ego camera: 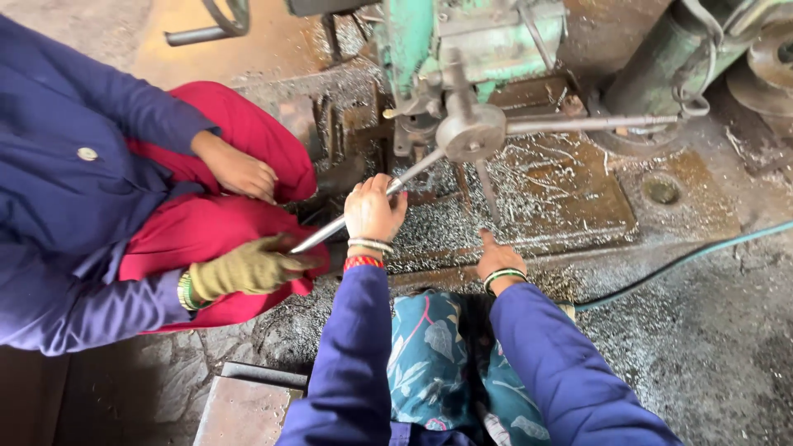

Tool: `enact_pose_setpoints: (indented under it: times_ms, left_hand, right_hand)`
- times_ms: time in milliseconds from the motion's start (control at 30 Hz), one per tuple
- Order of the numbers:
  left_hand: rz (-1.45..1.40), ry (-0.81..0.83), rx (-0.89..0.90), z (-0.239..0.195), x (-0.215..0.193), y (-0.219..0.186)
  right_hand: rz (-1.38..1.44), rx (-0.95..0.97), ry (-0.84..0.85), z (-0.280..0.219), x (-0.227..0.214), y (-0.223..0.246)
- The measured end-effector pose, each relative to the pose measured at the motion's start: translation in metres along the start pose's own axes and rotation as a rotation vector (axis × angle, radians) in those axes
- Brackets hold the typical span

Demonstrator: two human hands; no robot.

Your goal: The person operates a drill press with another person, pulling a lever down to drill into a metal piece and then pointing at the metal shavings on the machine bed.

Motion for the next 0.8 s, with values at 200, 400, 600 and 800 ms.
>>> enact_pose_setpoints:
  times_ms: [200,400,600,800]
  left_hand:
    - [-0.058,-0.591,0.173,-0.097,-0.084,-0.06]
    - [-0.287,-0.443,0.152,-0.189,-0.047,-0.113]
    - [-0.356,-0.311,0.284,-0.201,-0.036,-0.131]
    - [-0.273,-0.171,0.332,-0.196,-0.007,-0.134]
  right_hand:
    - [0.055,-0.065,-0.031,-0.033,-0.013,0.018]
    - [0.069,-0.089,-0.104,-0.048,-0.025,0.026]
    - [0.084,-0.116,-0.151,-0.063,-0.033,0.022]
    - [0.168,-0.134,-0.275,-0.063,-0.05,0.002]
Point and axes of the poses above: each hand's wrist, its own z-axis towards the middle knuckle, its own x-axis out of the palm, y = z × x, the point moved 10 cm from there along z, towards the middle knuckle, and after that the axes turned 12 degrees about x, right-handed, at the moved point
